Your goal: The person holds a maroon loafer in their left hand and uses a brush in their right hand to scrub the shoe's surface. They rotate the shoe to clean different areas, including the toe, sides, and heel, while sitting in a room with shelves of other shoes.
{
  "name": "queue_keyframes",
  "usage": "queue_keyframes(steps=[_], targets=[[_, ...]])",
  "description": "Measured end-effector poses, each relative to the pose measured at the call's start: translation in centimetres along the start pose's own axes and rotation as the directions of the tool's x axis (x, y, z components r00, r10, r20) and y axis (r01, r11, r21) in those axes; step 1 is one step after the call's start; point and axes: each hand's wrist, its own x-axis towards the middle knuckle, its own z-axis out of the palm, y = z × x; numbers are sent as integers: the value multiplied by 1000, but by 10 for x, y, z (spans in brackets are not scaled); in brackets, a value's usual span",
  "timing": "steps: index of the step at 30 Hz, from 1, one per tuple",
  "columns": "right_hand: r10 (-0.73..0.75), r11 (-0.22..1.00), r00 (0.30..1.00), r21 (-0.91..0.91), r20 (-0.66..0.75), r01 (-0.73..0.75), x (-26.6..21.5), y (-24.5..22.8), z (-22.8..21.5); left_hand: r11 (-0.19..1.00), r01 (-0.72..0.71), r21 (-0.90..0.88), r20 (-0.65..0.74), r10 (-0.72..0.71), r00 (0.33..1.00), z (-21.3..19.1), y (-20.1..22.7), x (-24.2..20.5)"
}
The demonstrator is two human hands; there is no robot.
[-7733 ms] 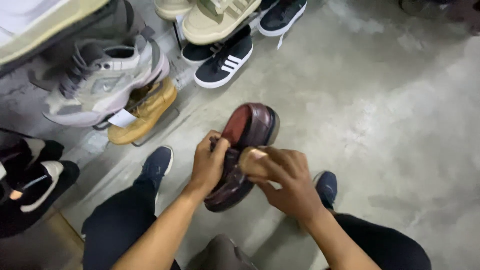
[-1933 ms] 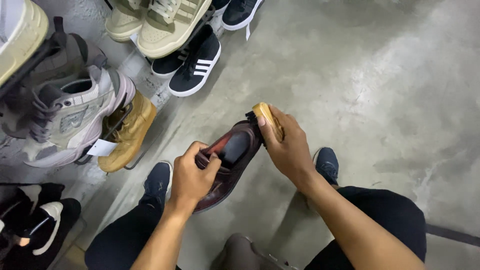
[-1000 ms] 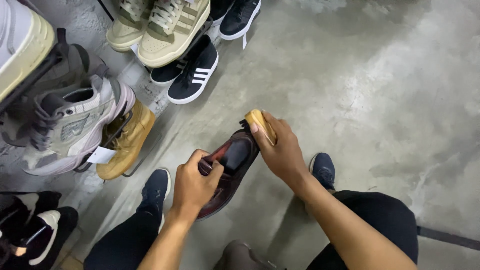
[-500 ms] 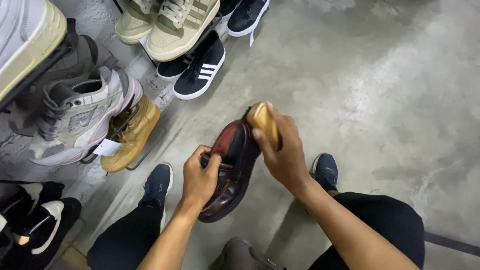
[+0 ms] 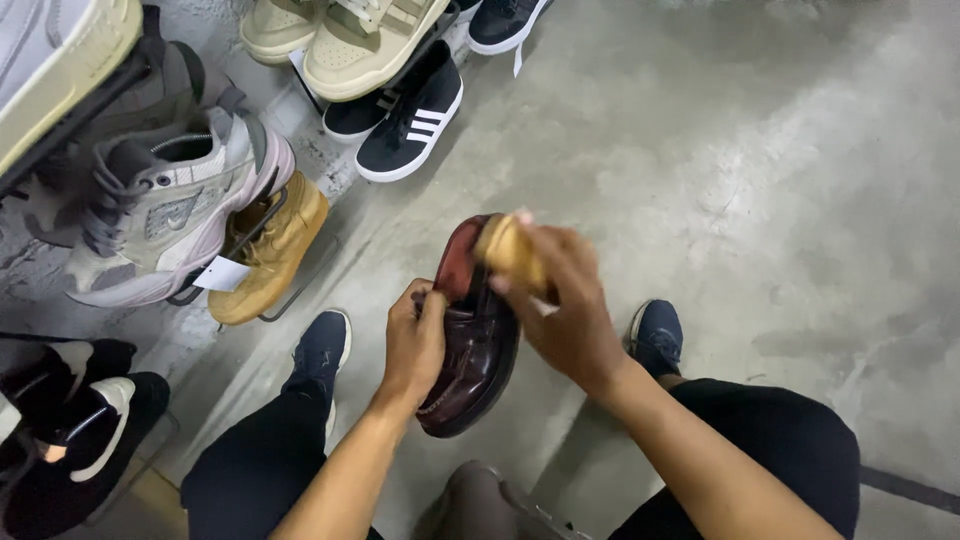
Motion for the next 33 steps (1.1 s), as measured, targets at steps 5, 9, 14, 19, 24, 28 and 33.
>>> queue_keyframes(steps=[5, 9, 14, 19, 24, 28, 33], targets=[[-41, 997, 998, -66, 48, 44, 0, -4, -8, 998, 15, -65, -10, -15, 1000, -2, -2, 1], [55, 996, 997, -74, -47, -58, 16, 8, -16, 999, -24, -21, -20, 23, 1000, 2, -6, 3], [-8, 1000, 1000, 7, -19, 8, 1, -3, -9, 1000, 3, -30, -15, -4, 1000, 1, 4, -3], [-5, 1000, 998, 26, 66, 3, 6, -9, -14, 995, 17, -94, -44, -21, 999, -4, 2, 0], [-29, 999, 997, -16, -72, 28, 13, 16, -10, 997, 46, -64, -48, -49, 998, 1, 13, -10], [-53, 995, 999, 83, 0, 53, 1, -5, -5, 995, 52, -85, -56, -57, 997, -3, 5, -2], [91, 995, 971, -60, 221, -79, -7, 3, -7, 996, 82, -27, -175, -85, 981, -4, -12, 14]])
